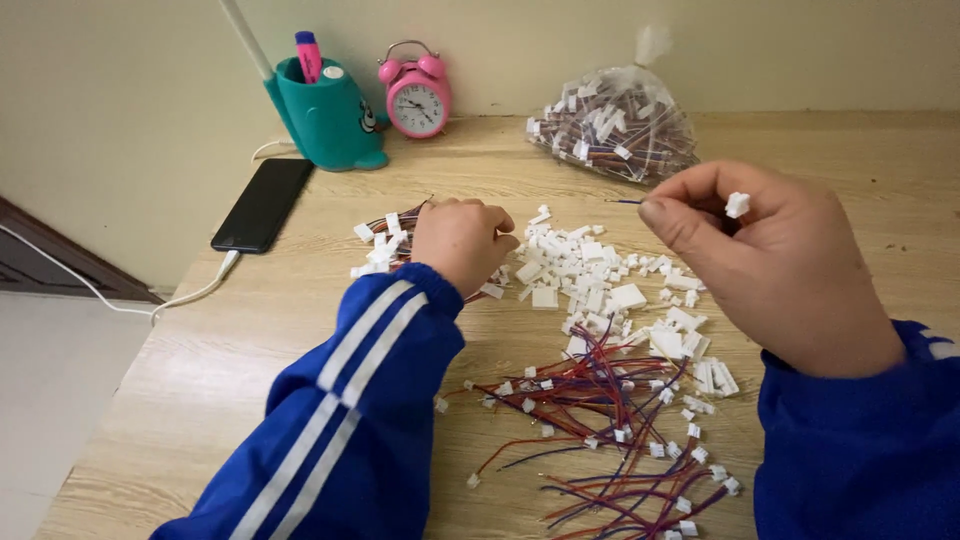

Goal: Assembling small electrical connectors by manually inserting wires into plastic housings on a desk.

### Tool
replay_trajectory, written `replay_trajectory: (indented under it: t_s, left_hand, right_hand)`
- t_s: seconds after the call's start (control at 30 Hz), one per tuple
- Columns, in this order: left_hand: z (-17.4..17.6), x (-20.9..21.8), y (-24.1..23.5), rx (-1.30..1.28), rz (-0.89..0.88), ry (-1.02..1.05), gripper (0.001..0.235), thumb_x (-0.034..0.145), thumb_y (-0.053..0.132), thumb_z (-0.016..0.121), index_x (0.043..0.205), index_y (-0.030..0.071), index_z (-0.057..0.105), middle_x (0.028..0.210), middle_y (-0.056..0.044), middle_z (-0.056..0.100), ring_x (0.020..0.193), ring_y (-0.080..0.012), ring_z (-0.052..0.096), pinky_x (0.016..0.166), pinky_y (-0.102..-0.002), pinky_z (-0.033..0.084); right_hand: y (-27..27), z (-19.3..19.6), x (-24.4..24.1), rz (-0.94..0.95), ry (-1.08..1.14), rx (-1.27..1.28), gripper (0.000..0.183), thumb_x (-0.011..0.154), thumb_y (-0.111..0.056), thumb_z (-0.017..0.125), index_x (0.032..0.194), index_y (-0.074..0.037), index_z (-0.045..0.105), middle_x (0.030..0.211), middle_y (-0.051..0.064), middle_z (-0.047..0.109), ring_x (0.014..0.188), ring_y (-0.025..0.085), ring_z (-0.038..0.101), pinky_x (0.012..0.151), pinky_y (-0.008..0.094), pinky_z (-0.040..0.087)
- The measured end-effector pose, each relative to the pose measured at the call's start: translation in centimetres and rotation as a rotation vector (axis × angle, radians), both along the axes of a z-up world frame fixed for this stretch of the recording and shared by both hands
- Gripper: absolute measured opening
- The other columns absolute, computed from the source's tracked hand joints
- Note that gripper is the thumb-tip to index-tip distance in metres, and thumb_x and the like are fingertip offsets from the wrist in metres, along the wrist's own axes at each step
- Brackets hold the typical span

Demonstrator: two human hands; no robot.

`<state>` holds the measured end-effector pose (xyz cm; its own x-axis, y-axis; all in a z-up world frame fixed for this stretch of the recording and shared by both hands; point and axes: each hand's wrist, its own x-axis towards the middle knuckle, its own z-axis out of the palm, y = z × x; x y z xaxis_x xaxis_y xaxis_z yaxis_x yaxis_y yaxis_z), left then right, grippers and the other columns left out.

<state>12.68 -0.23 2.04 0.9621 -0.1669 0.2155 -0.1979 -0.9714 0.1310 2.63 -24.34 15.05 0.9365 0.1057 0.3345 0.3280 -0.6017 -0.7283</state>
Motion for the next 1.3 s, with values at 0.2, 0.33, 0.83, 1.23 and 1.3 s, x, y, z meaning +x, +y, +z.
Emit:
replay_trajectory:
  t_s: [0.2, 0.33, 0.83, 1.23, 1.3]
  left_hand:
    - [1.9, -0.1, -2.8, 0.080, 0.113, 0.249, 0.034, 0.085, 0.058, 0.063, 0.084, 0.025, 0.074, 0.084, -0.002, 0.072, 0.089, -0.0291, 0.063, 0.089, -0.049, 0.039]
    - [1.7, 0.3, -3.5, 0.095, 0.155, 0.317, 0.040, 0.090, 0.053, 0.062, 0.066, 0.022, 0.070, 0.072, -0.001, 0.068, 0.083, -0.0280, 0.062, 0.090, -0.047, 0.039]
    - [0.6, -0.2, -3.2, -0.118, -0.023, -0.062, 0.020, 0.085, 0.038, 0.057, 0.086, 0.029, 0.075, 0.088, -0.003, 0.073, 0.085, -0.0332, 0.063, 0.069, -0.052, 0.041]
    - [1.0, -12.8, -1.7, -2.015, -0.394, 0.460, 0.017, 0.096, 0.003, 0.056, 0.110, -0.001, 0.065, 0.096, -0.019, 0.069, 0.079, -0.0231, 0.066, 0.077, -0.030, 0.056]
    - [0.6, -13.5, -1.6, -2.129, -0.446, 0.506, 0.021, 0.096, 0.002, 0.055, 0.115, -0.005, 0.063, 0.096, -0.016, 0.066, 0.076, -0.0180, 0.062, 0.074, -0.029, 0.054]
  right_hand:
    - [-0.4, 0.6, -0.2, -0.005, 0.042, 0.013, 0.012, 0.094, -0.018, 0.069, 0.086, -0.010, 0.072, 0.063, -0.002, 0.056, 0.054, 0.008, 0.041, 0.048, 0.024, 0.032]
    - [-0.7, 0.7, -0.3, -0.007, 0.057, 0.007, 0.013, 0.094, -0.018, 0.069, 0.086, -0.009, 0.072, 0.062, -0.002, 0.055, 0.045, 0.008, 0.032, 0.041, 0.024, 0.024]
    - [-0.6, 0.5, -0.6, 0.066, -0.040, -0.039, 0.009, 0.092, -0.019, 0.071, 0.086, -0.012, 0.073, 0.065, -0.005, 0.062, 0.051, 0.006, 0.040, 0.046, 0.022, 0.031]
    - [2.1, -1.0, -2.8, 0.403, -0.126, -0.104, 0.005, 0.082, -0.016, 0.071, 0.080, -0.013, 0.073, 0.070, -0.003, 0.067, 0.059, 0.008, 0.056, 0.052, 0.023, 0.047]
    - [2.5, -1.6, -3.1, 0.388, -0.163, -0.163, 0.003, 0.082, -0.019, 0.070, 0.081, -0.017, 0.072, 0.069, -0.005, 0.065, 0.062, 0.009, 0.057, 0.058, 0.025, 0.043]
